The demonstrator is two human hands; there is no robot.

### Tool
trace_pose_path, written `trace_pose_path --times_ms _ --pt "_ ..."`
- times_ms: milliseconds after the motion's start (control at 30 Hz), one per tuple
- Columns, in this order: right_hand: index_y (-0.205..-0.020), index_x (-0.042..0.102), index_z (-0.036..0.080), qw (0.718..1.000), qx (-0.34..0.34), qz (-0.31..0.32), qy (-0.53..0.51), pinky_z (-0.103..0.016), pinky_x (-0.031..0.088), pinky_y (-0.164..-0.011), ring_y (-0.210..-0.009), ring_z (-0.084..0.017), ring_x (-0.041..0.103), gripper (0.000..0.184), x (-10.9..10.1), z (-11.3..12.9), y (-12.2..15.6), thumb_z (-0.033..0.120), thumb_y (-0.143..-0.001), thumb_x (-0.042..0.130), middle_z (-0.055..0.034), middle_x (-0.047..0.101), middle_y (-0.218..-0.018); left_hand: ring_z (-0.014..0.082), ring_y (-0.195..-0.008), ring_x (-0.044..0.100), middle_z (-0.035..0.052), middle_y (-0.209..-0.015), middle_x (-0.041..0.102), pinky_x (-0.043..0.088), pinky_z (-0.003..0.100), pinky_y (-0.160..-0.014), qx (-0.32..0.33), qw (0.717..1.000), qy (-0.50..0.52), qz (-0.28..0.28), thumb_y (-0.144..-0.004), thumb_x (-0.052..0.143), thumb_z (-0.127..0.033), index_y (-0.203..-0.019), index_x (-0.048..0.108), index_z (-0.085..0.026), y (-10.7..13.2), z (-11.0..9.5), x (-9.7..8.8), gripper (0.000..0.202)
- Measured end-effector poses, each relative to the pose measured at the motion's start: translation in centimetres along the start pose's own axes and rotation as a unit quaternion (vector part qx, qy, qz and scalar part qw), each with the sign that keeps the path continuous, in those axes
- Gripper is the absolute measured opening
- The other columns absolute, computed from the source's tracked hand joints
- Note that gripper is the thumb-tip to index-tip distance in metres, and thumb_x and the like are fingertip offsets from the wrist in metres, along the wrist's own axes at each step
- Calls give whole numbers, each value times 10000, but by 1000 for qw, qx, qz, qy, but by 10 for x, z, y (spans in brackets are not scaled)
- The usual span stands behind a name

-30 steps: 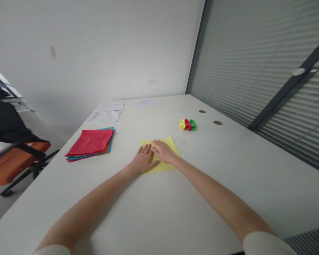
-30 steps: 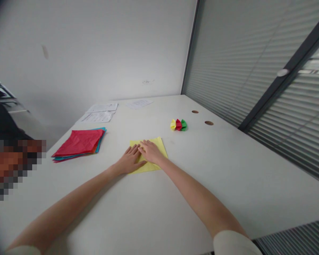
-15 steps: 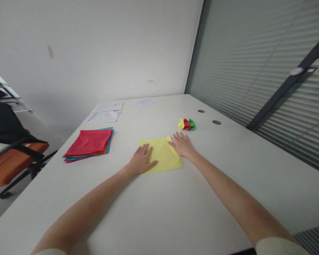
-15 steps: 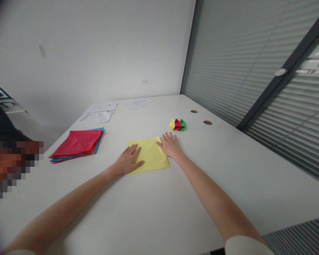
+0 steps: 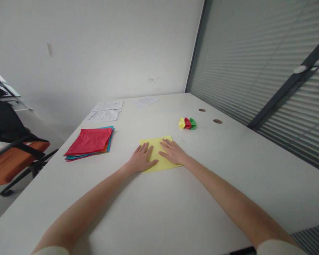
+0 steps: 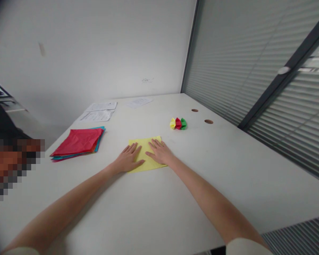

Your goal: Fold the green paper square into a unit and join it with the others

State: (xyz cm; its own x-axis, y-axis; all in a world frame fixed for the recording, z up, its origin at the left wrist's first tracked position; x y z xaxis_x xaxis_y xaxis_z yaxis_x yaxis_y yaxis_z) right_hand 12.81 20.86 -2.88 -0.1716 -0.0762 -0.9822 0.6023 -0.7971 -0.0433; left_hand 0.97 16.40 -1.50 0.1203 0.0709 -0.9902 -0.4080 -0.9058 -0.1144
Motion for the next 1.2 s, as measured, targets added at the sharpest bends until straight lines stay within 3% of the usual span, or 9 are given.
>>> trace_pose_path --times_ms 233,367,433,533,733,867,967,1067,1200 --pt "-1491 255 173 1000 22 4 23 -533 126 -1151 -1446 -272 170 791 -3 -14 12 681 -899 122 -132 193 -1561 342 -1392 294 216 -1498 313 256 557 -1098 -96 995 -3 -19 -911 330 -591 -1373 407 -107 -1 43 -19 673" --pt "-1485 273 185 999 24 -4 27 -533 122 -1151 -1440 -274 192 781 -4 -11 12 683 -900 133 -128 210 -1558 284 -1424 239 159 -1518 303 213 488 -1152 5 996 19 -90 -953 311 -485 -1346 456 -148 -4 11 -35 537" --pt "-1482 283 185 999 23 -12 29 -539 119 -1148 -1439 -274 197 781 -5 -10 12 681 -901 123 -129 218 -1556 257 -1426 240 135 -1516 320 217 454 -1159 98 992 46 -64 -945 327 -509 -1380 424 -177 -1 -18 -28 555" --pt "-1485 275 187 999 20 -15 28 -552 105 -1145 -1440 -275 191 776 -6 -9 12 676 -902 123 -126 221 -1556 269 -1438 194 129 -1533 281 202 461 -1157 140 988 59 -11 -915 350 -578 -1436 345 -200 5 -36 -12 644" --pt "-1486 265 135 998 57 -10 32 -560 88 -1147 -1442 -310 162 797 -8 -27 14 669 -897 209 -133 250 -1546 253 -1441 182 146 -1549 213 151 418 -1166 117 992 49 27 -908 299 -622 -1468 277 -173 11 -28 -1 718" --pt "-1404 432 107 993 97 -48 37 -572 105 -1138 -1429 -354 177 684 -23 -48 24 575 -925 293 -156 350 -1502 256 -1442 181 144 -1552 210 143 414 -1168 116 991 53 31 -911 272 -627 -1474 264 -161 10 -26 -3 731" --pt "-1360 498 166 994 74 -71 -25 -566 176 -1128 -1406 -351 251 618 -36 -49 30 564 -897 406 -136 397 -1479 273 -1436 200 162 -1543 233 150 416 -1165 101 993 54 28 -897 276 -649 -1461 294 -135 9 -24 -3 764" --pt "-1412 425 199 986 27 -124 -105 -510 296 -1106 -1345 -315 376 664 -57 -41 34 508 -837 547 -135 432 -1449 283 -1432 212 164 -1535 258 162 423 -1161 77 995 62 27 -870 298 -685 -1446 326 -136 8 -17 -4 796" --pt "-1395 450 239 981 -28 -117 -151 -419 420 -1035 -1216 -220 516 515 -64 -32 37 198 -891 355 -96 454 -1402 273 -1434 209 140 -1536 268 161 423 -1168 77 994 78 21 -871 336 -668 -1434 352 -156 7 -10 -6 762"
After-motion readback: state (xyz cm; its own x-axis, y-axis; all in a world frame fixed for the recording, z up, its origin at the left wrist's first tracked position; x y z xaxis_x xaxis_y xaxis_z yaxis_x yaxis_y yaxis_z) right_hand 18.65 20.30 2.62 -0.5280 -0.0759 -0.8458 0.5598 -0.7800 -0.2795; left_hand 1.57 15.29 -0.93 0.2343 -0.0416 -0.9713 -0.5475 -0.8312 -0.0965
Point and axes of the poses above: each hand's wrist, its own y-axis away from the middle knuckle, its own x-axis out of the palm, z = x × y, the point moved 10 cm from there along -y, towards the middle knuckle
